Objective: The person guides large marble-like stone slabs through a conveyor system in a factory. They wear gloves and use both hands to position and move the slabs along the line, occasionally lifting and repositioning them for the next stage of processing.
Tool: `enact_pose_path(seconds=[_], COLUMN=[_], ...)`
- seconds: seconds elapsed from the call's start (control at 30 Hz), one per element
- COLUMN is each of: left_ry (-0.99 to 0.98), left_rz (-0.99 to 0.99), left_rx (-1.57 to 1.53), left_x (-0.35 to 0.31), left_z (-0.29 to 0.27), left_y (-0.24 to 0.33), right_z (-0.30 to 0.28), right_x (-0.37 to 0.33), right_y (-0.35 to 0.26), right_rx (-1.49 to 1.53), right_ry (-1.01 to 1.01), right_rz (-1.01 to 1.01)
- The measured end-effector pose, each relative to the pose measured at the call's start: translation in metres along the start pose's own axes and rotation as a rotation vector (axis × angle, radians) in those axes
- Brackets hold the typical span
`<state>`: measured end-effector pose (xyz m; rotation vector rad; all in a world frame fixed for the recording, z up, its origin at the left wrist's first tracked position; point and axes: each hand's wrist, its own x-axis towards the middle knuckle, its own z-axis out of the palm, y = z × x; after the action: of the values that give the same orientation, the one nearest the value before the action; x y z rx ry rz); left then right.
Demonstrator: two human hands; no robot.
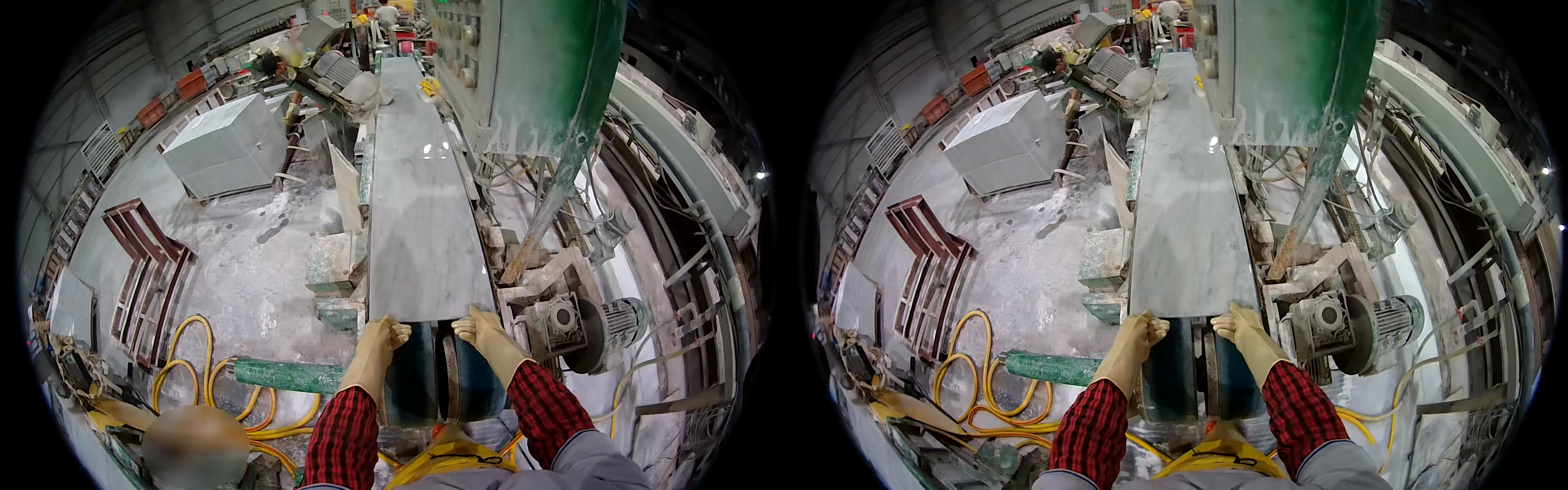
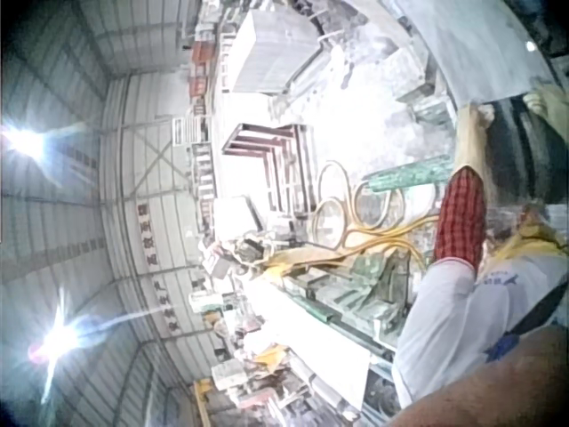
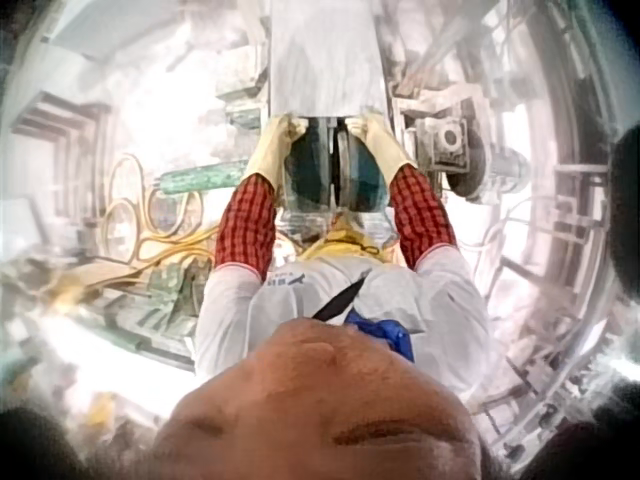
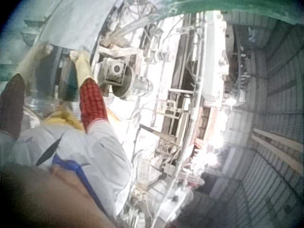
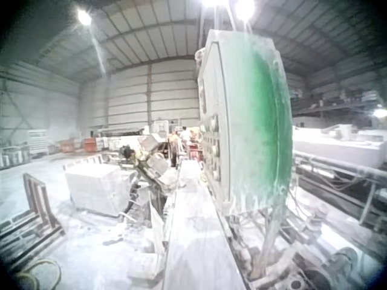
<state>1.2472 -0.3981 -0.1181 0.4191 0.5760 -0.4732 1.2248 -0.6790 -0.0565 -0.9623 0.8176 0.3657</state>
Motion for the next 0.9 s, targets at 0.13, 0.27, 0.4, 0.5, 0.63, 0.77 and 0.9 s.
enact_pose_path(seconds=[0.13,0.27,0.4,0.5,0.63,0.77,0.9], left_ry=[-0.152,-0.139,-0.229,0.235,0.657,0.853,1.178], left_rz=[-0.014,0.108,0.165,0.267,0.521,0.731,0.940], left_rx=[0.176,1.143,1.379,1.007,0.700,0.415,0.146], left_x=[0.000,-0.066,-0.204,-0.344,-0.464,-0.564,-0.646], left_z=[-0.022,0.043,-0.019,-0.061,-0.117,-0.155,-0.141], left_y=[0.011,-0.003,0.003,-0.023,-0.042,-0.064,-0.093], right_z=[0.033,-0.018,-0.060,0.014,0.035,0.089,0.140], right_x=[-0.002,0.083,0.059,-0.064,-0.089,-0.132,-0.232], right_y=[0.008,0.015,0.055,0.098,0.169,0.241,0.285], right_rx=[0.022,0.012,-0.410,-0.450,-0.450,-0.633,-1.013], right_ry=[0.051,-0.274,-0.419,-0.170,-0.426,-0.674,-0.859], right_rz=[-0.096,-0.055,-0.158,-0.171,-0.041,0.190,0.011])
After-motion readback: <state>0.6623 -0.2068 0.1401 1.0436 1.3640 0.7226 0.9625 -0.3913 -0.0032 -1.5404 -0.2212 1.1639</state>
